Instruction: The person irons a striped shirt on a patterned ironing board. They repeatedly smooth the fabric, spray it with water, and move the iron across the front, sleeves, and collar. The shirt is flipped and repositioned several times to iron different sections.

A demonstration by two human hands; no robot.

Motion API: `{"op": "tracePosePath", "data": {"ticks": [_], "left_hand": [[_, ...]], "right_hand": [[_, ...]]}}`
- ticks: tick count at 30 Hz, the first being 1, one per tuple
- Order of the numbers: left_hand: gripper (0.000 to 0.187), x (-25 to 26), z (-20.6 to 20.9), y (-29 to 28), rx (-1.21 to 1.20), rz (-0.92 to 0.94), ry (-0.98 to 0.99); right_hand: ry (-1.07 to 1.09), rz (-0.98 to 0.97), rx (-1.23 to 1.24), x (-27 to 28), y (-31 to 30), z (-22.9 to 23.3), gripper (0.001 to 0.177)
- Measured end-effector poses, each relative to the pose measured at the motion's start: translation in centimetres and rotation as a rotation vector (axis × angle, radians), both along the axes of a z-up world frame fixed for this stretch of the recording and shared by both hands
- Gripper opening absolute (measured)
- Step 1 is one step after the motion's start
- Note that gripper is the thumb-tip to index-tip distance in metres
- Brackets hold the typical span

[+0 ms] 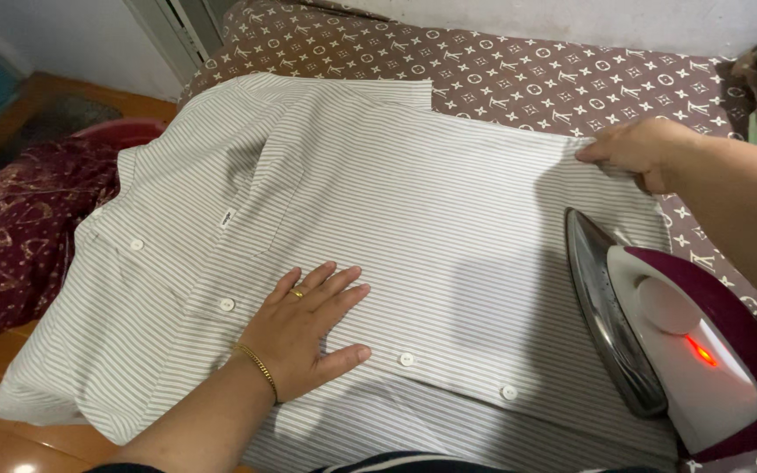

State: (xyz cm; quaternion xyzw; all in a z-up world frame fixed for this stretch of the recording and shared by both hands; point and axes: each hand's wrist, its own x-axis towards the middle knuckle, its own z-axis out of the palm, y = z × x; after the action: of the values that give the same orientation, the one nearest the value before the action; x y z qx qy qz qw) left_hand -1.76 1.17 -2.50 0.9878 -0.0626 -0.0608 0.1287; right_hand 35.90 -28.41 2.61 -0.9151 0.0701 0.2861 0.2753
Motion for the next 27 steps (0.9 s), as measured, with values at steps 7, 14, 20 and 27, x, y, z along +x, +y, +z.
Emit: {"op": "tracePosePath", "data": {"ticks": [7, 14, 20, 27], "left_hand": [[0.075, 0.0, -0.1, 0.0, 0.002, 0.008, -0.014], [0.076, -0.1, -0.2, 0.1, -0.001, 0.005, -0.026], [0.077, 0.0, -0.1, 0.1, 0.014, 0.000, -0.026], [0.078, 0.0, -0.1, -0.1, 0.034, -0.002, 0.018]], "right_hand": [[-0.239, 0.176, -0.216, -0.1, -0.8, 0.0, 0.043], [0.134, 0.361, -0.454, -2.7, -3.7, 5.6, 0.041], [0.355, 0.605, -0.768, -11.2, -7.6, 6.7, 0.063], [-0.585, 0.997, -0.525, -8.8, -9.6, 1.2, 0.035]]}}
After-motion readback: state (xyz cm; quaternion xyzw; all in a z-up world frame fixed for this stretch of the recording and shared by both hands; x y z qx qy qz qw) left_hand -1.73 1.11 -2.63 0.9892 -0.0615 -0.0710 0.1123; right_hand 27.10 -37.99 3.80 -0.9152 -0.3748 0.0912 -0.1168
